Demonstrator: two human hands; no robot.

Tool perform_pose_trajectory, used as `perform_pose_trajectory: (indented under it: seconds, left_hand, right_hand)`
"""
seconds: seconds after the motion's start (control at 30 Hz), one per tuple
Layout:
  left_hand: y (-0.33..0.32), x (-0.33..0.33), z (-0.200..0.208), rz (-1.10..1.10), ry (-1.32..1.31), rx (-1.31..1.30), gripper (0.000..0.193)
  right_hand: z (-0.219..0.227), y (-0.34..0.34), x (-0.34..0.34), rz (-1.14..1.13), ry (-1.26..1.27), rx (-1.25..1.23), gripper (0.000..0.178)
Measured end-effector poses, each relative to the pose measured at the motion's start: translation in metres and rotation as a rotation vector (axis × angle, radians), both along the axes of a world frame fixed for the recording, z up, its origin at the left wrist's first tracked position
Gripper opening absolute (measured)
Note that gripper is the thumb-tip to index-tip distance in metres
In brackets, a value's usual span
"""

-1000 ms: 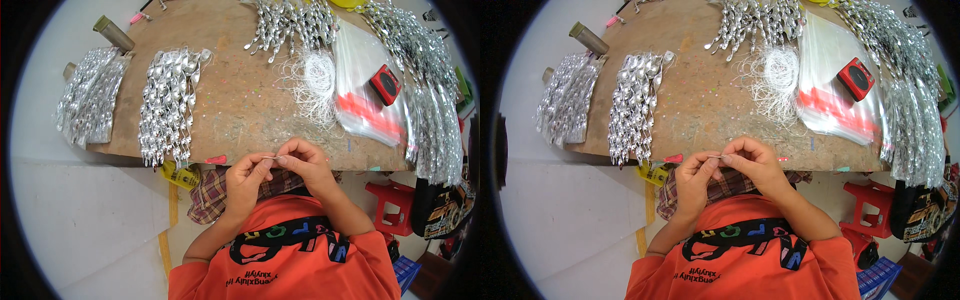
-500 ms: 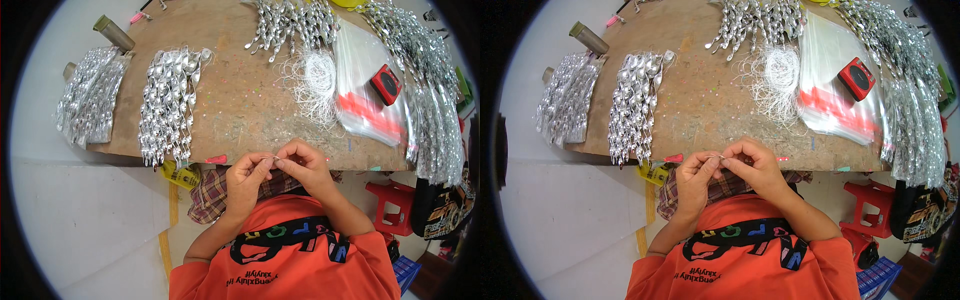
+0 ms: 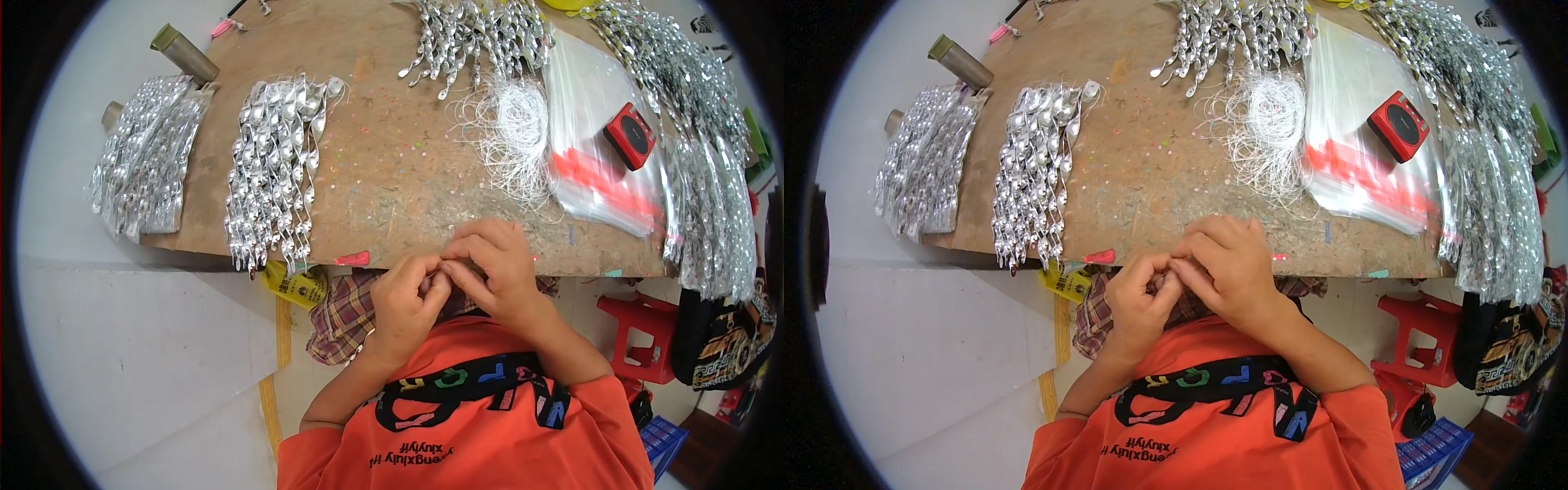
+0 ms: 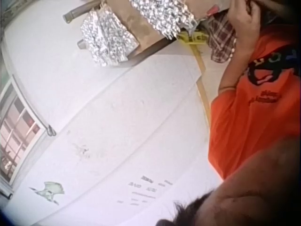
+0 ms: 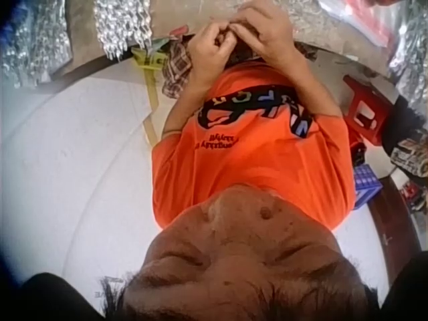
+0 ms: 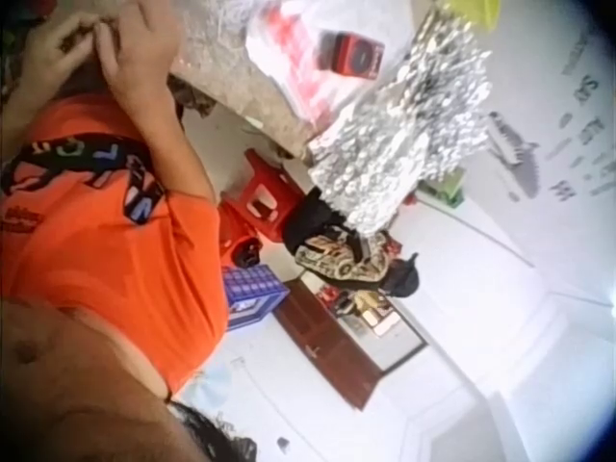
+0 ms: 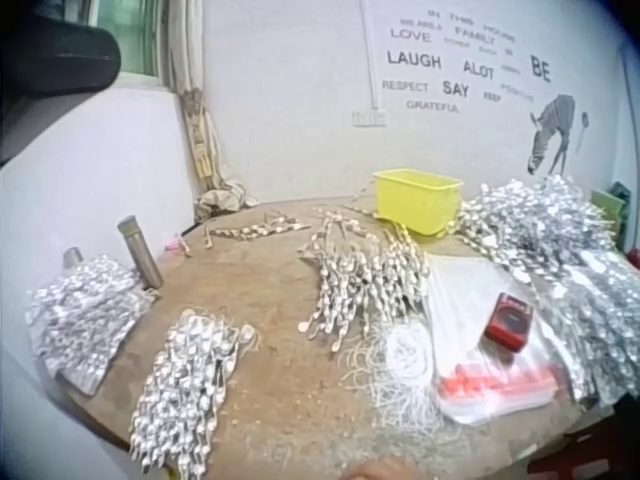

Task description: Assembling small silver-colored toy components at a factory workbench.

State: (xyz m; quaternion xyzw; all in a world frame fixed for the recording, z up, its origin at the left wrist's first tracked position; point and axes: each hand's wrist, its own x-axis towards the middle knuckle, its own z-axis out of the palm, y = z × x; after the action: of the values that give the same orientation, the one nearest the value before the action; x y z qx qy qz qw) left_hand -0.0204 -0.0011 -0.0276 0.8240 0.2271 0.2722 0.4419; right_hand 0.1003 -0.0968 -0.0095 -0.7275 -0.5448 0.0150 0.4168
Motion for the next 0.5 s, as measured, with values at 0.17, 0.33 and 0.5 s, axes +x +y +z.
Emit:
perform_pose_trajectory:
  seconds: [0.17, 0.33, 0.5]
  left_hand:
    - [-0.001, -0.002, -0.001, -0.035, 0.002, -0.326, 0.009]
    - [0.003, -0.004, 0.004, -0.121, 0.01, -0.743, 0.01]
    - [0.002, -0.006, 0.001, -0.108, -0.001, -0.736, 0.009]
  right_hand:
    - [-0.004, -0.003, 0.005, 0.032, 0.012, -0.051, 0.011]
    - [-0.008, -0.005, 0.01, -0.001, 1.031, -0.027, 0.011]
    - [-0.007, -0.008, 0.014, 0.086, 0.615, 0.017, 0.01]
